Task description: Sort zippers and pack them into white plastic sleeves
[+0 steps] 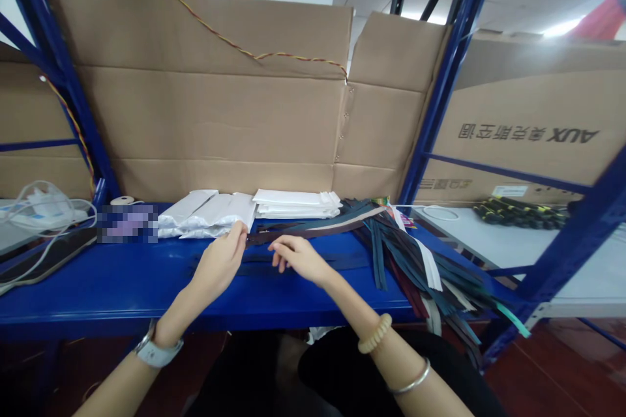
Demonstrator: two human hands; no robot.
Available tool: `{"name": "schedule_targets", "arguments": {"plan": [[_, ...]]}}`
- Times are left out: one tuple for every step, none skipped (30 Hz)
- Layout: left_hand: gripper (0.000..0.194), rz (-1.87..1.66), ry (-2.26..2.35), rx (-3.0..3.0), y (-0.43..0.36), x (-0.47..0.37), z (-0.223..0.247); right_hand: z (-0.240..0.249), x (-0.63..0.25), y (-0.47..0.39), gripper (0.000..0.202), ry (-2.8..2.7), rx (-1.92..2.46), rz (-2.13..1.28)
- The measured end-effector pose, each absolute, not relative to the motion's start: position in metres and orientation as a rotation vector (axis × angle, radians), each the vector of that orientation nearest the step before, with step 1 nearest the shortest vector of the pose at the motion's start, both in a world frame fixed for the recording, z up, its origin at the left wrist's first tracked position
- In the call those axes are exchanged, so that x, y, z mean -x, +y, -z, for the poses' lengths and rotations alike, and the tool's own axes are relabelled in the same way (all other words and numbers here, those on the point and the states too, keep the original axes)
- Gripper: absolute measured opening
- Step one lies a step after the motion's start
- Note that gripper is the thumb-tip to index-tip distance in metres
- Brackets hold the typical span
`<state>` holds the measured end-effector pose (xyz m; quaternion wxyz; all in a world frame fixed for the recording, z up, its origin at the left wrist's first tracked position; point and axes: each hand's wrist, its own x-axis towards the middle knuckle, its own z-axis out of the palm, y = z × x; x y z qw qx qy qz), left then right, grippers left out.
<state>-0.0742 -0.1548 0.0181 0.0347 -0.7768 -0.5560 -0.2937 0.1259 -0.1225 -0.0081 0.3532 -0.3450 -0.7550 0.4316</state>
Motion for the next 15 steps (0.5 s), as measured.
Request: {"name": "schedule_targets", "arguments": {"plan": [[0.025,0.976,-1.72,2.434,-0.162,0.074,-0.014,0.011,-0.117,-0.127,0.035,-1.93,0.856,-1.149],[0.024,1.044,-1.727,2.476,-0.167,0.074,-0.011,0.014,-0.11,-0.131,0.035,-1.918,0.829,-1.166],[0.022,1.103,-1.729,2.511,-0.172,0.073,-0.007,0.016,-0.104,-0.135,0.034,-1.915,0.808,-1.17],[0.021,1.149,-1.729,2.538,-0.176,0.073,-0.003,0.017,-0.1,-0.139,0.033,-1.917,0.79,-1.164],[0.02,1.179,-1.73,2.56,-0.179,0.072,0.0,0.018,-0.098,-0.143,0.032,-1.923,0.777,-1.154],[0.019,1.198,-1.729,2.577,-0.181,0.071,0.002,0.019,-0.096,-0.146,0.032,-1.928,0.768,-1.142],[0.019,1.211,-1.727,2.591,-0.183,0.07,0.005,0.019,-0.095,-0.148,0.032,-1.931,0.761,-1.134],[0.018,1.223,-1.728,2.602,-0.185,0.069,0.007,0.02,-0.094,-0.15,0.032,-1.935,0.754,-1.132],[0.019,1.237,-1.736,2.604,-0.187,0.068,0.008,0.021,-0.093,-0.151,0.031,-1.939,0.749,-1.134],[0.019,1.251,-1.748,2.601,-0.188,0.067,0.01,0.022,-0.093,-0.152,0.031,-1.945,0.751,-1.133],[0.018,1.268,-1.76,2.593,-0.19,0.066,0.012,0.023,-0.092,-0.152,0.031,-1.952,0.763,-1.124],[0.017,1.286,-1.769,2.584,-0.191,0.065,0.014,0.024,-0.091,-0.152,0.03,-1.956,0.785,-1.1],[0.016,1.305,-1.772,2.576,-0.192,0.064,0.016,0.024,-0.091,-0.152,0.029,-1.959,0.813,-1.06],[0.016,1.328,-1.767,2.567,-0.192,0.063,0.018,0.024,-0.09,-0.153,0.029,-1.96,0.84,-1.009],[0.016,1.357,-1.756,2.557,-0.192,0.063,0.019,0.024,-0.089,-0.155,0.028,-1.963,0.859,-0.956]]}}
